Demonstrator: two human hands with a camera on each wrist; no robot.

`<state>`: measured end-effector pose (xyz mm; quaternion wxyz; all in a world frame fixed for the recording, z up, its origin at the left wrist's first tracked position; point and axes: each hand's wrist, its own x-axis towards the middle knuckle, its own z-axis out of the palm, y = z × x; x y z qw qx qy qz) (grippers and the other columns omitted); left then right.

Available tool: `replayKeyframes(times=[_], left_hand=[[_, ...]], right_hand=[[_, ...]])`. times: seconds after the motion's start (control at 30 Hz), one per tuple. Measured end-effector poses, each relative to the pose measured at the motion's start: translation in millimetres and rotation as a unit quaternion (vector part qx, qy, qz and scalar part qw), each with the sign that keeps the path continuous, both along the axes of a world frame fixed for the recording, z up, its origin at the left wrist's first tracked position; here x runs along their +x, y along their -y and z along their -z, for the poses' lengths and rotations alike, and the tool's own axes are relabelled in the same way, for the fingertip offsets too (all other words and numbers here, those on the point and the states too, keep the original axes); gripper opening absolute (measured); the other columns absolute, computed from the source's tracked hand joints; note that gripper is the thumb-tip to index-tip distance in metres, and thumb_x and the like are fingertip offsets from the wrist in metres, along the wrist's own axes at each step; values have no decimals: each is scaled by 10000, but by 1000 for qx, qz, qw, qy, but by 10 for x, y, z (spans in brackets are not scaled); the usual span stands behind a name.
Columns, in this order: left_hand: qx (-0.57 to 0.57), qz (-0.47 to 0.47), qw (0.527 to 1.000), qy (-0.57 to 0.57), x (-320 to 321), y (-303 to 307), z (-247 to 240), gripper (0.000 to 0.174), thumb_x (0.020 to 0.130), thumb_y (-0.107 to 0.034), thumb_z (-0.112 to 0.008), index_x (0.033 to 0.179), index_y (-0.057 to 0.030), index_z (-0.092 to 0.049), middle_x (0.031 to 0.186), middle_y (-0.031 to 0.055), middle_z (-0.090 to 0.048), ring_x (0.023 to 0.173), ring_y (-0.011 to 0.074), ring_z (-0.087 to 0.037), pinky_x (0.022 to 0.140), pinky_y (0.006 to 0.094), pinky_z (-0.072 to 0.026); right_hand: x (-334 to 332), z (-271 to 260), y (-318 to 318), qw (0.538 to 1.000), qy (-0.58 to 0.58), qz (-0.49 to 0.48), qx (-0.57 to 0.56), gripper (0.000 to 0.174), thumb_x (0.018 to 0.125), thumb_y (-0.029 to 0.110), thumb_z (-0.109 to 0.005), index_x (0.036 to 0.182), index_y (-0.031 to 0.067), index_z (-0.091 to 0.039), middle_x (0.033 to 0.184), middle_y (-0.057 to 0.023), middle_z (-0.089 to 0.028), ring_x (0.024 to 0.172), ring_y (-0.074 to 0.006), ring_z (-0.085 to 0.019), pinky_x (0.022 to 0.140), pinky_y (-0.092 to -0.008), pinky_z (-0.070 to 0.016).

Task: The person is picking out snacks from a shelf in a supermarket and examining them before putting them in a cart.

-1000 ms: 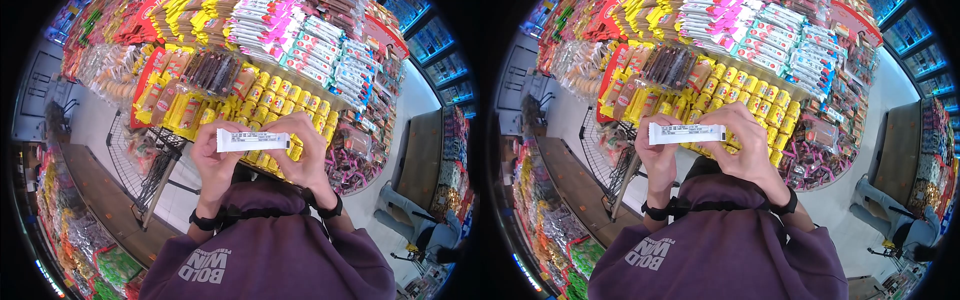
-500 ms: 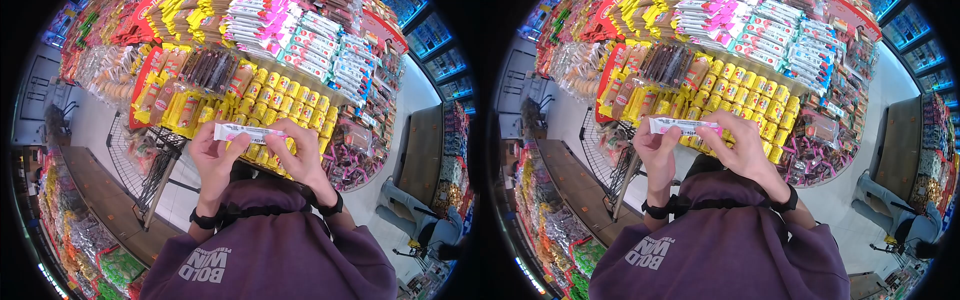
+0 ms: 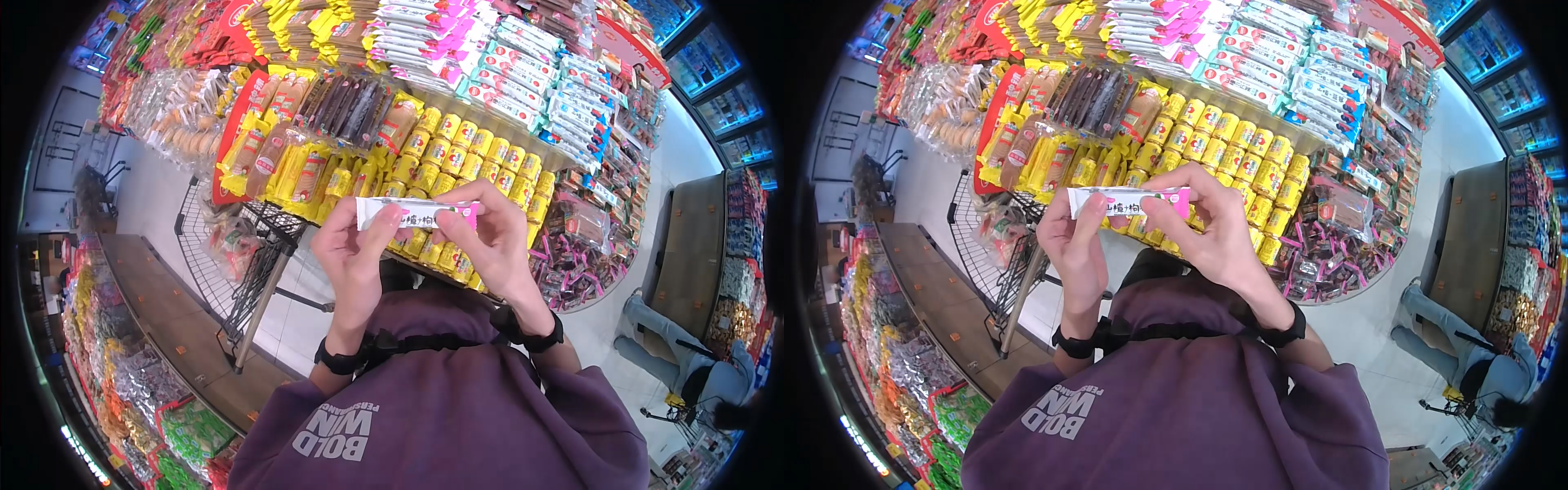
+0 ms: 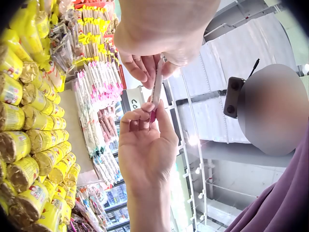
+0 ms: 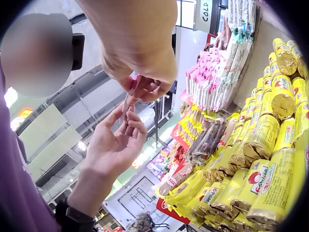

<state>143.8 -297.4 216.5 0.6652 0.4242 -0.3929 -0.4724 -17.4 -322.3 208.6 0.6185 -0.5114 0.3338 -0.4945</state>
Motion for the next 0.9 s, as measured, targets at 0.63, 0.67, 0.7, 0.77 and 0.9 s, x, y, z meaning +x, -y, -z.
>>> replayKeyframes(times=[0.63,0.67,0.7,0.77,0.9], left_hand=[[-143,95,983,68,133,59,114,368,752,-2,-799,1042,1,-572,1108,158,-621,1042,208,-619,884,317,-507],[-149,94,982,74,158,62,104,372,747,-5,-803,1039,0,-574,1103,157,-622,1034,204,-620,880,315,-507],[-154,92,980,80,183,65,97,376,741,-7,-808,1037,-1,-575,1098,156,-623,1025,200,-621,876,312,-507],[-163,84,978,104,249,81,87,378,733,1,-808,1033,-3,-578,1079,156,-630,1001,195,-627,867,310,-508],[-146,72,981,109,240,68,76,375,728,10,-803,1032,-4,-584,1040,153,-646,957,189,-637,852,310,-512]], right_hand=[[-31,18,33,993,29,-26,-114,332,806,-59,-735,1103,-4,-598,1048,-73,-624,966,-132,-599,863,-285,-476],[-30,21,27,993,34,-23,-114,344,796,-61,-744,1102,-6,-597,1047,-74,-626,970,-136,-602,883,-292,-472],[-33,19,18,993,39,-20,-108,343,795,-63,-743,1101,-8,-597,1047,-75,-626,975,-137,-604,885,-291,-474],[-39,6,5,994,50,-13,-96,341,795,-67,-742,1098,-12,-596,1047,-78,-628,985,-140,-608,887,-291,-477],[-38,1,-6,995,59,-20,-80,344,798,-67,-738,1105,-15,-593,1047,-85,-629,992,-144,-614,883,-287,-479]])
